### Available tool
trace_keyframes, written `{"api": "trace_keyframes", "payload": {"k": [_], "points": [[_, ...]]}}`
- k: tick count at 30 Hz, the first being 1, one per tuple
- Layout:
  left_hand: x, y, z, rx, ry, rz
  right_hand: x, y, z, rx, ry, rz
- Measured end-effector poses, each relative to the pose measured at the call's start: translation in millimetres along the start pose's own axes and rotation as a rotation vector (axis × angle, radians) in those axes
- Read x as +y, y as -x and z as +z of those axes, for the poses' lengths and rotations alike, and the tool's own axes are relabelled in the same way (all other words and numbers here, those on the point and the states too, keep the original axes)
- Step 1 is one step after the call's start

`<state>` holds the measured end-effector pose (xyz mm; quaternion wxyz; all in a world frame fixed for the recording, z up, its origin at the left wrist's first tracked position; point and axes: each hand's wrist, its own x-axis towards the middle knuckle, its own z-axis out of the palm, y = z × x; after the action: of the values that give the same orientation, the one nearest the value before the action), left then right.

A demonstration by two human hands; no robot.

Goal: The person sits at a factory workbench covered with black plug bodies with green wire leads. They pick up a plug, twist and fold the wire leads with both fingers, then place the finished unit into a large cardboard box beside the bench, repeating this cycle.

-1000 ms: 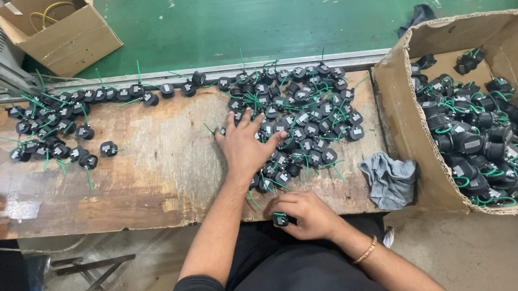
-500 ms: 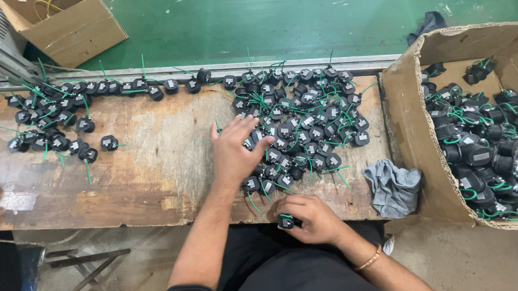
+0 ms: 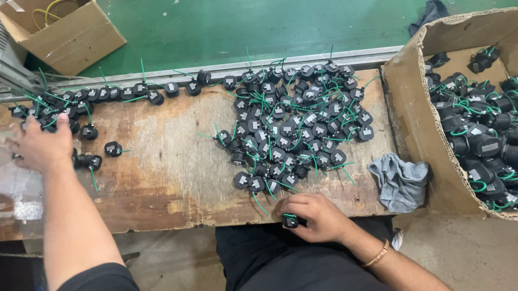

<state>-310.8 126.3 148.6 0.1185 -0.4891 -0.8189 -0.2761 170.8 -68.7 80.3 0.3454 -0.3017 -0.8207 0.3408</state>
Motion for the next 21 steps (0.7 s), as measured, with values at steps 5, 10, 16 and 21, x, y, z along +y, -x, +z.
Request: {"api": "trace_keyframes", "payload": {"k": [5,10,16,21], "points": [[-2.2,-1.5,5.7,-0.070,0.037,0.071,0.4,-2.2,-3.5,-0.005,-0.008,0.012],[-4.7,6.3,17.7,-0.032,0.119,0.197,5.3,-7.7,-2.6,-0.021,0.014,0.020],[23.3,41.6,29.5,-0.146,0.214,0.237,7.6,-9.9,0.6,-0.013,0.084,0.004],[84.4,84.2,52.3,-0.348,0.249,0.265,9.5,-10.4,1.1,-0.004,0.094,-0.013]]}}
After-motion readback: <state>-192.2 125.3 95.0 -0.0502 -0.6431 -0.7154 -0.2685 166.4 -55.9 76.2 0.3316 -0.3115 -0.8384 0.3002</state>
